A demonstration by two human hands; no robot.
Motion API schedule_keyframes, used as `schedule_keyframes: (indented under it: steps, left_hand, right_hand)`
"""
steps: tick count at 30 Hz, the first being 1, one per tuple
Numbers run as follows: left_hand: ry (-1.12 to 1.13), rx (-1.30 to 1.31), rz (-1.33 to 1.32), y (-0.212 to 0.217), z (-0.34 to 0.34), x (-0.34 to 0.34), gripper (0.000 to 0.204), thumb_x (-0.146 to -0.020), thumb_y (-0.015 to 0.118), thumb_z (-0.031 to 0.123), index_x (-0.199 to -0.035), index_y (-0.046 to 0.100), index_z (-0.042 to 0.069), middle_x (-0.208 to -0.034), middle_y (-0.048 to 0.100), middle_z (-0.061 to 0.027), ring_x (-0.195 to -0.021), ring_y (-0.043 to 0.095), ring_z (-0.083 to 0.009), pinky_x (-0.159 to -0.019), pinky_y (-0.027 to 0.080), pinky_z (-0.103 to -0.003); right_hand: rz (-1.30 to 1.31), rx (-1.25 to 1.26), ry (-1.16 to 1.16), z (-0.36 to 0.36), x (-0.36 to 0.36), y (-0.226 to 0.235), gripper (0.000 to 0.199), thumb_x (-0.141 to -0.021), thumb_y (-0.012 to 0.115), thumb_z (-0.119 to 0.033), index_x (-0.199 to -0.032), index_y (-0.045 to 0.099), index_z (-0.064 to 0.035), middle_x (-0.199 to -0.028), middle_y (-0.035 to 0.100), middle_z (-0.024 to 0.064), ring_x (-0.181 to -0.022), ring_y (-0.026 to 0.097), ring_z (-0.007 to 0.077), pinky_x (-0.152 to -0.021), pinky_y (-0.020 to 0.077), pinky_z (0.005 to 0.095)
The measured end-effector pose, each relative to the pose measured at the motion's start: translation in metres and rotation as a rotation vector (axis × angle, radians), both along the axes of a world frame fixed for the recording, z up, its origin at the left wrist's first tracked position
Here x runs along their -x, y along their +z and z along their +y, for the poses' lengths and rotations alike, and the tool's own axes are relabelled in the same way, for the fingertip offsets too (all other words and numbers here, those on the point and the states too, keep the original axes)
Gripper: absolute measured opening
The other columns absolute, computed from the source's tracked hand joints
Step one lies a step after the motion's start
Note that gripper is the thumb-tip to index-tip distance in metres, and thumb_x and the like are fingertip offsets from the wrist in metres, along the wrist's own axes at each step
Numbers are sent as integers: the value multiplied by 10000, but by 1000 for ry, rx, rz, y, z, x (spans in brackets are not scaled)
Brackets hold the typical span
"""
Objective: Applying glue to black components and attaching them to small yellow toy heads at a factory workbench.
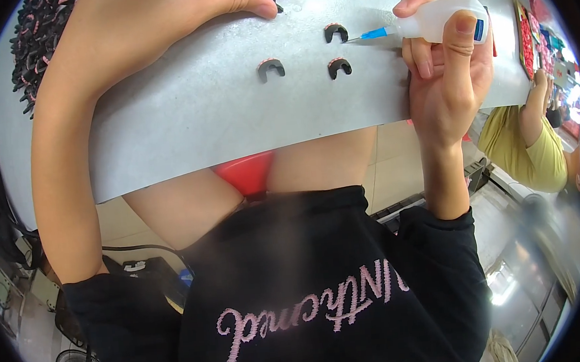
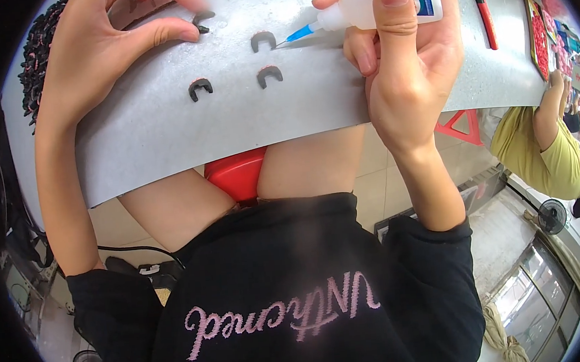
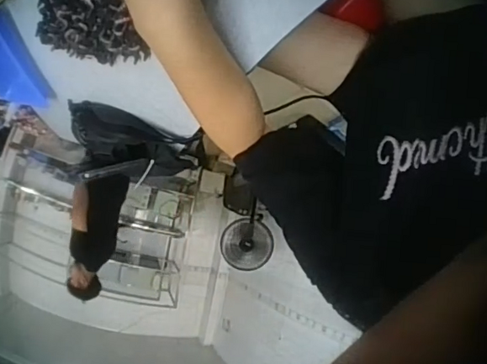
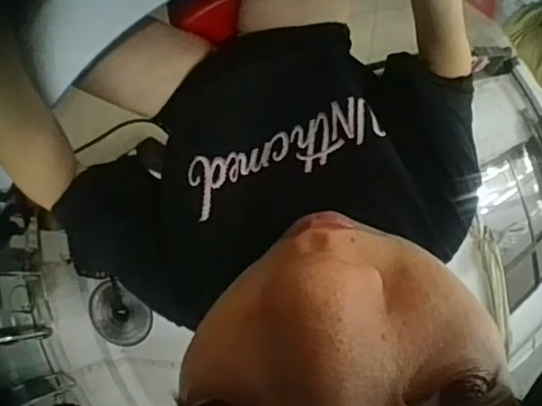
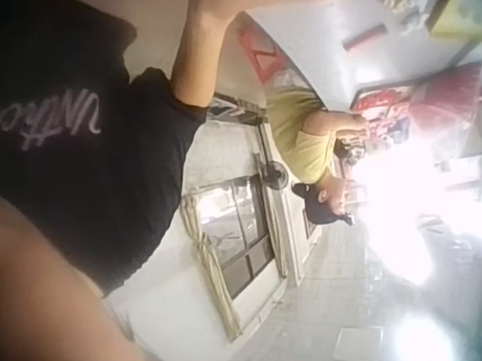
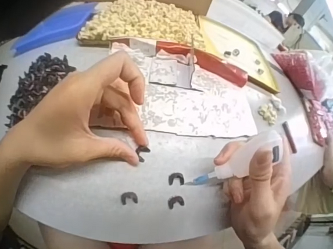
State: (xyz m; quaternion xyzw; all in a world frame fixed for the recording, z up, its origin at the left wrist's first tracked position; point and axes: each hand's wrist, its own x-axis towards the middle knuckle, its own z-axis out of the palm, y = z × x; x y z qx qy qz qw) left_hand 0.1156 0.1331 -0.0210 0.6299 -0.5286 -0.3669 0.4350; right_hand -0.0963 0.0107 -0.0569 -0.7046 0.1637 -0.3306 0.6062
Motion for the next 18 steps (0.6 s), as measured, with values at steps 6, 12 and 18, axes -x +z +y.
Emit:
schedule_keyframes:
  steps: [6,12,18]
  left_hand:
    - [13,-12,-66,10,-4,0,481,-675,768,-27,-960,390,57,-802,660,-101,-822,645,-142,-718,505,-225]
    - [-13,9,-106,8,-8,0,479,-676,775,1,-958,392,61,-805,665,-99,-830,641,-140,-733,501,-233]
    - [-45,7,-114,2,-12,0,469,-683,761,3,-964,390,63,-812,662,-99,-831,635,-142,-738,497,-235]
  right_hand:
    - [3,18,-14,-7,-1,5,315,-996,378,-285,-1022,476,14,-971,597,202,-520,290,39,-490,266,189]
    - [-4,-91,-88,-6,1,7,339,-998,368,-306,-1044,484,9,-1002,593,187,-533,277,51,-526,273,192]
    - [-155,-293,-76,-19,12,-1,379,-997,337,-368,-1061,485,-26,-1077,594,172,-572,299,54,-568,292,198]
